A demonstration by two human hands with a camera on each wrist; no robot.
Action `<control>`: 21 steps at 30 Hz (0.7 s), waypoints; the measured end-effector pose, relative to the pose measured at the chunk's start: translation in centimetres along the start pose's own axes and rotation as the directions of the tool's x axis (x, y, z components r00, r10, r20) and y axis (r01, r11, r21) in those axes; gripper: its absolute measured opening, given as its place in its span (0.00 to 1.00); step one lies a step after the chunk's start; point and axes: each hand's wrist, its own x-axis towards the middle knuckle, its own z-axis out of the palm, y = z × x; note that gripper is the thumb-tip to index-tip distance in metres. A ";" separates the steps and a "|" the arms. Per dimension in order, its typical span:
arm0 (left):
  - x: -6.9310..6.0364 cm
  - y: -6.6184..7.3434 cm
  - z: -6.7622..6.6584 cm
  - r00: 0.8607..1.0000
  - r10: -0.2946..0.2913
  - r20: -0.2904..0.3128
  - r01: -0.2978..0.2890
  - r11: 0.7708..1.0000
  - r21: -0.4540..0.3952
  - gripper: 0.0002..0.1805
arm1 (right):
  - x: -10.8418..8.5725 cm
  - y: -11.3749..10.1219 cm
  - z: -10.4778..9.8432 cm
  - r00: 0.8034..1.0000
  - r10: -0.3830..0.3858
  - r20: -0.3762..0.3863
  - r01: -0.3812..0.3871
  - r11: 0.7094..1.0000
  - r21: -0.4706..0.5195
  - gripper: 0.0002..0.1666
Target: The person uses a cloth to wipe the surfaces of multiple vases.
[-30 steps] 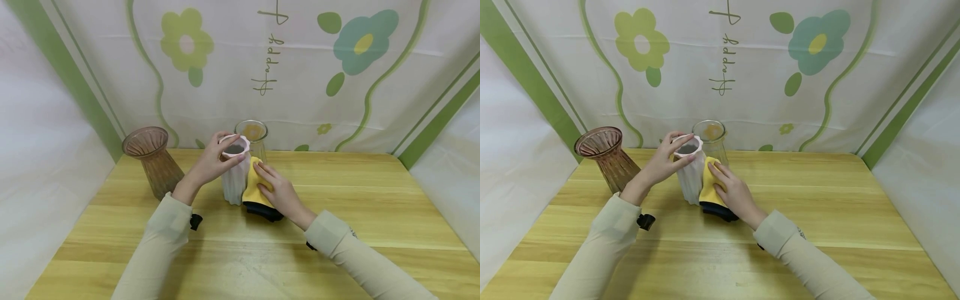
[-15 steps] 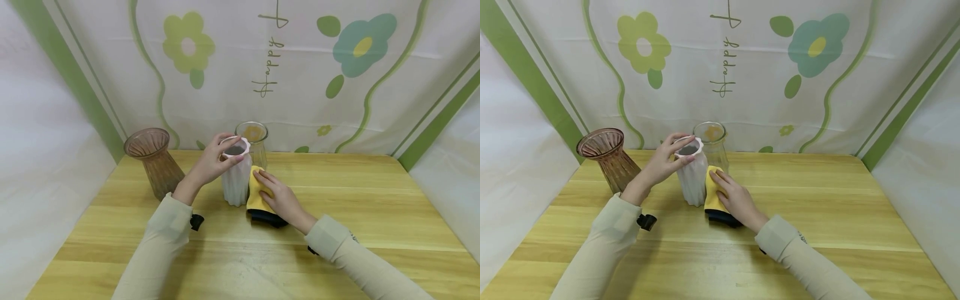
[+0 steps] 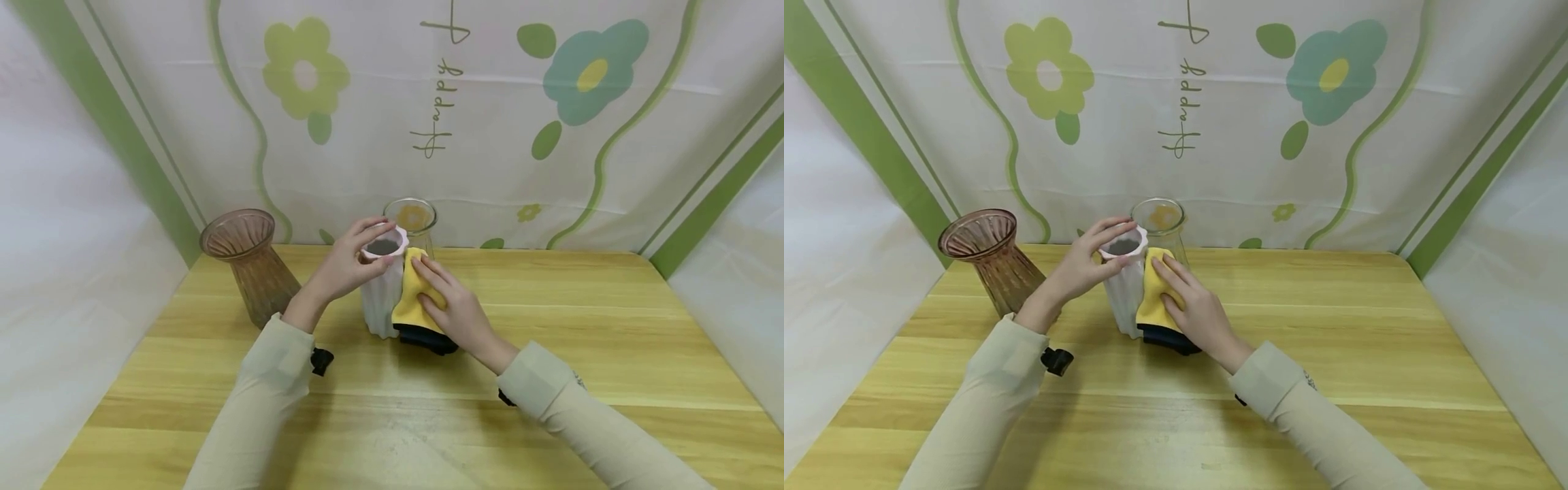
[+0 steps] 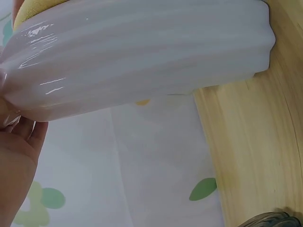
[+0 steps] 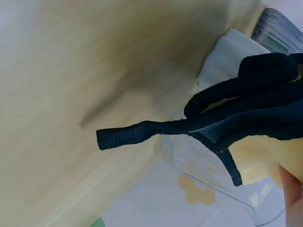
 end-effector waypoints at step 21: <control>-0.3 0.0 -0.7 0.998 -0.057 -0.004 0.057 0.993 0.101 0.36 | -2.3 1.4 0.8 0.956 0.172 0.237 -0.162 0.985 -0.061 0.35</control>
